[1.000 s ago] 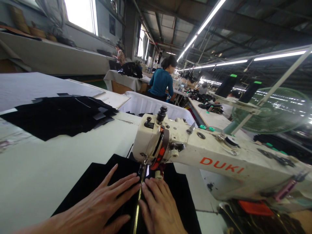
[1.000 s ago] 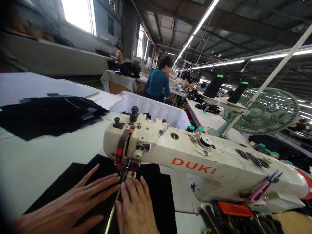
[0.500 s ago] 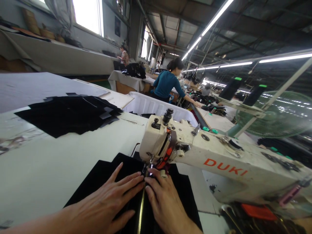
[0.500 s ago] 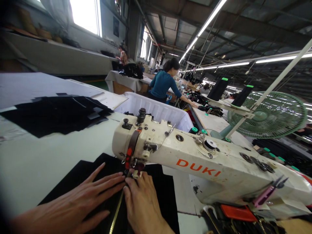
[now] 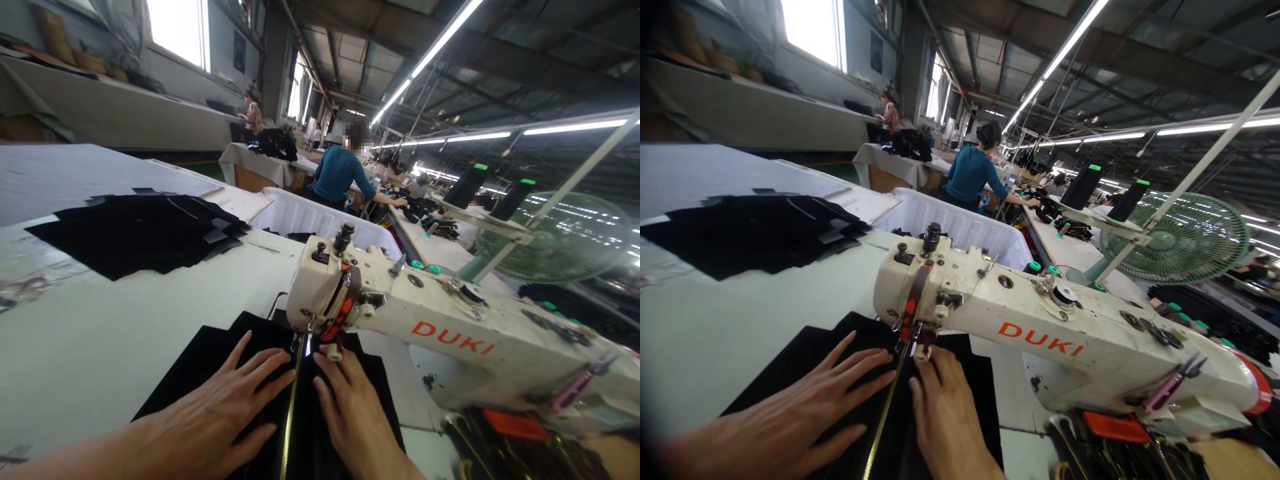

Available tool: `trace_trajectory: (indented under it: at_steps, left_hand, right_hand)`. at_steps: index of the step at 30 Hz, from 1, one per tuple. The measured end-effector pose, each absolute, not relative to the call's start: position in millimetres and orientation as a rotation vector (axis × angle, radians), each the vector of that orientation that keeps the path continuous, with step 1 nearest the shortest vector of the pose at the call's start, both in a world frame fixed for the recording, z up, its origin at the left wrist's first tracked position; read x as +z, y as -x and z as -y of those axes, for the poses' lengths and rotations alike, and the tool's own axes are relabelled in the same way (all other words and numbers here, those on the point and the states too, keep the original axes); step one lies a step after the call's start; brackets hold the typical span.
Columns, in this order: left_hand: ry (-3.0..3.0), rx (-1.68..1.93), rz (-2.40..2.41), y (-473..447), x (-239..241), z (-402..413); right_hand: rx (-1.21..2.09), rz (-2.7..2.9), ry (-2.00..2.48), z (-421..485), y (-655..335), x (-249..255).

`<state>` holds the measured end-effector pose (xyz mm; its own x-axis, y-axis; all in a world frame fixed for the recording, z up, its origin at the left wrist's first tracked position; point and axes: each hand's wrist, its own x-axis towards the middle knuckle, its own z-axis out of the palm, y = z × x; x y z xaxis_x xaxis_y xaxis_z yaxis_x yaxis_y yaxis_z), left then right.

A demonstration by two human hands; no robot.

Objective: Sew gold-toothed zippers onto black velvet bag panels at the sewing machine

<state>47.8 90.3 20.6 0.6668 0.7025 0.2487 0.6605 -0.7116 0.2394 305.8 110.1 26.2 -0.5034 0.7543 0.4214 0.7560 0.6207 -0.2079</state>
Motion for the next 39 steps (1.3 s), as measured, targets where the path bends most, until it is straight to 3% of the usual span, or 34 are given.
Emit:
trace_trajectory:
  at_steps: [9, 39]
  left_hand:
    - [-2.768, 0.472, -1.085, -44.7, 14.1, -94.6]
    - [-2.726, 0.5, -1.073, -42.5, 10.9, -128.2]
  right_hand:
    - [-0.177, 2.424, 1.005, -100.7, -290.8, 10.2]
    - [-0.038, 2.398, 1.192, -124.2, -283.1, -0.4]
